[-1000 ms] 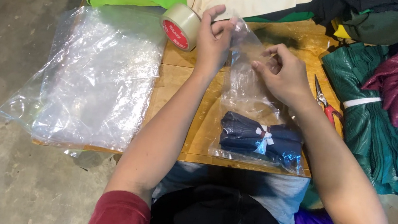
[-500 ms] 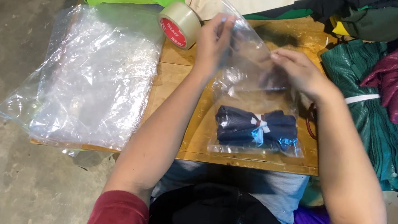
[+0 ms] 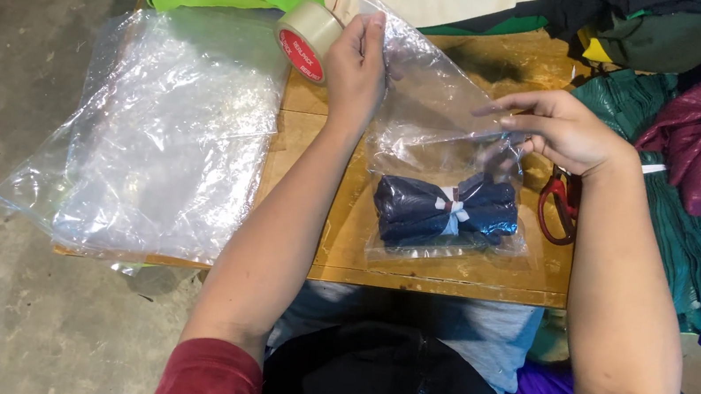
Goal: Packaging small folded fabric samples into clear plastic bags
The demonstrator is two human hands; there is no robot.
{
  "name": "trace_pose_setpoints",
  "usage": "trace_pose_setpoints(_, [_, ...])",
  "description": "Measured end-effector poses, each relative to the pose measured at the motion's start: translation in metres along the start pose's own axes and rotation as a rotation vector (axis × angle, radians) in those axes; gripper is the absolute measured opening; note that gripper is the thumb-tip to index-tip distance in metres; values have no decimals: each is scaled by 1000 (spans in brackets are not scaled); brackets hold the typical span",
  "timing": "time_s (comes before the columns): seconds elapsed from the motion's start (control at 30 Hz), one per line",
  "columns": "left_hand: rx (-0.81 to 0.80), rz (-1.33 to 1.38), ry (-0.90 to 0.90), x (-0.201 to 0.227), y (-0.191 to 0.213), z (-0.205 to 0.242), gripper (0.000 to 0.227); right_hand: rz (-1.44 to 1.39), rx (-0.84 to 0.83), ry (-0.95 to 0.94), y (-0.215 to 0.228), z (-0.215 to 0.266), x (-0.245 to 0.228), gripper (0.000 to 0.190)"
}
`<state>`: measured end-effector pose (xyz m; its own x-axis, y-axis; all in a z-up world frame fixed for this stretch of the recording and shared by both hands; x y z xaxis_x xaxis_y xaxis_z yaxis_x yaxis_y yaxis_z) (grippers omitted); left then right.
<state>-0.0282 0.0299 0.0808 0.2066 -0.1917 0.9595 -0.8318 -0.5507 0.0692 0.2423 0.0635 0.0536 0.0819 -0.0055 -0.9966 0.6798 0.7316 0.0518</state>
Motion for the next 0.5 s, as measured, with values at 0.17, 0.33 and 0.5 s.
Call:
trace_pose_setpoints(0.17, [29, 95, 12, 13, 7, 5, 37, -29, -68, 88, -8, 3, -14, 52])
trace_pose_setpoints(0.33, [131, 34, -70, 12, 13, 2, 37, -23, 67, 82, -4, -3, -11, 41])
trace_pose_setpoints(0.5, [180, 38, -57, 14, 19, 3, 36, 38, 73, 47, -14, 2, -27, 48])
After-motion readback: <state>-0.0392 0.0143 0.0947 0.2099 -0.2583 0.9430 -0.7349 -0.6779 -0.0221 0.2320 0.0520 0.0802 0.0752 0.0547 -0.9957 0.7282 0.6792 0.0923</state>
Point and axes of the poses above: each hand's wrist, its own z-axis away from the middle knuckle, its own y-axis out of the back of the hand, x = y × z, the point moved 7 cm from there along -z, towards the middle knuckle, and after that the axes turned 13 degrees about y, right-handed, at the moved point
